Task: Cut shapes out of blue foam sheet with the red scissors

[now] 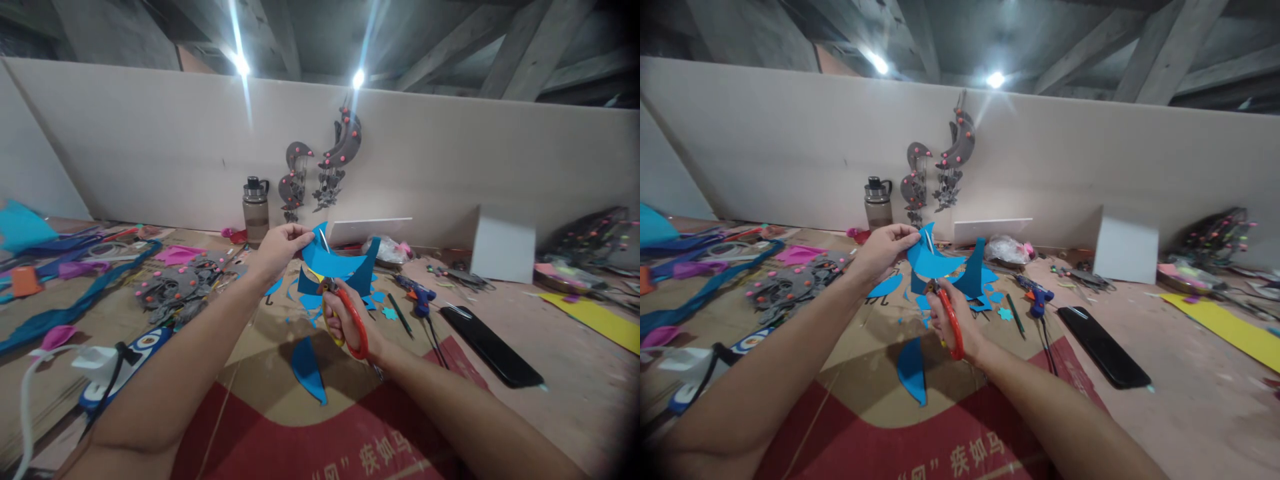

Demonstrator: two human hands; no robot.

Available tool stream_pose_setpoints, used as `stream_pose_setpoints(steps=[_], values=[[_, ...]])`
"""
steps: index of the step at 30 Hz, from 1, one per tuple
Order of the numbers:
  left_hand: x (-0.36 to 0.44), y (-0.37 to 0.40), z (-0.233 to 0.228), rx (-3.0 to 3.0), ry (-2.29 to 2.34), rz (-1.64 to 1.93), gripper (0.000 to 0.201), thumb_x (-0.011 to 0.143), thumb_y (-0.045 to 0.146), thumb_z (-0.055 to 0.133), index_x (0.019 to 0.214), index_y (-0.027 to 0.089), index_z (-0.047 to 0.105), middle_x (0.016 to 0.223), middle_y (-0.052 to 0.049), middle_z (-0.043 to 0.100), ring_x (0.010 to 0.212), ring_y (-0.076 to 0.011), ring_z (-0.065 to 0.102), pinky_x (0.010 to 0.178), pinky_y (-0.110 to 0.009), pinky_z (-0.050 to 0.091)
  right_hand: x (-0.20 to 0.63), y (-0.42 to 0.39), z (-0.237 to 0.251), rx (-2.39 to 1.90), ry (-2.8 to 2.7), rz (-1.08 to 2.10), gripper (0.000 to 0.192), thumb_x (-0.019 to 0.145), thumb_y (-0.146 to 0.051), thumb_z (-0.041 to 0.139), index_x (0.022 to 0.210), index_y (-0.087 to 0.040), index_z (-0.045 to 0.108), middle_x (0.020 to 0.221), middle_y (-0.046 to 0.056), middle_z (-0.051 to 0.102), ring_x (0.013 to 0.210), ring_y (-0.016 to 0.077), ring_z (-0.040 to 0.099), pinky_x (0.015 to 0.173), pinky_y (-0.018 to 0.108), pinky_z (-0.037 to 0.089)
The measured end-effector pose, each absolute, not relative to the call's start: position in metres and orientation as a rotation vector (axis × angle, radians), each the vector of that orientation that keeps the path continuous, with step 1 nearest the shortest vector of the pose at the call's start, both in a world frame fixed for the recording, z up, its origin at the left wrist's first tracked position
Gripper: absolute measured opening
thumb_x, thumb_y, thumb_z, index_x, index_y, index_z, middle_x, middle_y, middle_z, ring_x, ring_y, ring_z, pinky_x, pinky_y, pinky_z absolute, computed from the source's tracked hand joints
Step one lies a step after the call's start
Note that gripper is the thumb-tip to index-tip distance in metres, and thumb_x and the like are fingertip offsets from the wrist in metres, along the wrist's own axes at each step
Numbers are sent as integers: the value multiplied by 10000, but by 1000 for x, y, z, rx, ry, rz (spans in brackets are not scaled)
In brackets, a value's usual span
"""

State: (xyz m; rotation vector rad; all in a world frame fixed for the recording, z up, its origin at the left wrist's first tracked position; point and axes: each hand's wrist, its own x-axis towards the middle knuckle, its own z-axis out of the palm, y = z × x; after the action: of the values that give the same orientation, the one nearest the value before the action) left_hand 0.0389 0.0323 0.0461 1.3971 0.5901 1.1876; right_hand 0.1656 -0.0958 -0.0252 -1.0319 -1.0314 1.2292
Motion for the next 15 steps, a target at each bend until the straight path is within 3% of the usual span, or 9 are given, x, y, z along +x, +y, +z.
stream_pose_setpoints(steps=[10,15], values=[[40,30,46,1378,586,1197,360,604,362,900,783,126,695,661,-6,635,569,-93,531,529,-220,419,160,-100,-15,-1067,-1027,1186,364,822,-464,722,930,-257,442,588,-114,372,402,46,265,349,153,204],[40,30,46,1383,591,1189,376,602,380,902,780,125,690,664,-8,635,571,-96,544,538,-226,437,166,-95,-24,-1091,-1084,1172,340,848,-500,677,910,-253,451,571,-113,369,401,60,293,355,169,264]])
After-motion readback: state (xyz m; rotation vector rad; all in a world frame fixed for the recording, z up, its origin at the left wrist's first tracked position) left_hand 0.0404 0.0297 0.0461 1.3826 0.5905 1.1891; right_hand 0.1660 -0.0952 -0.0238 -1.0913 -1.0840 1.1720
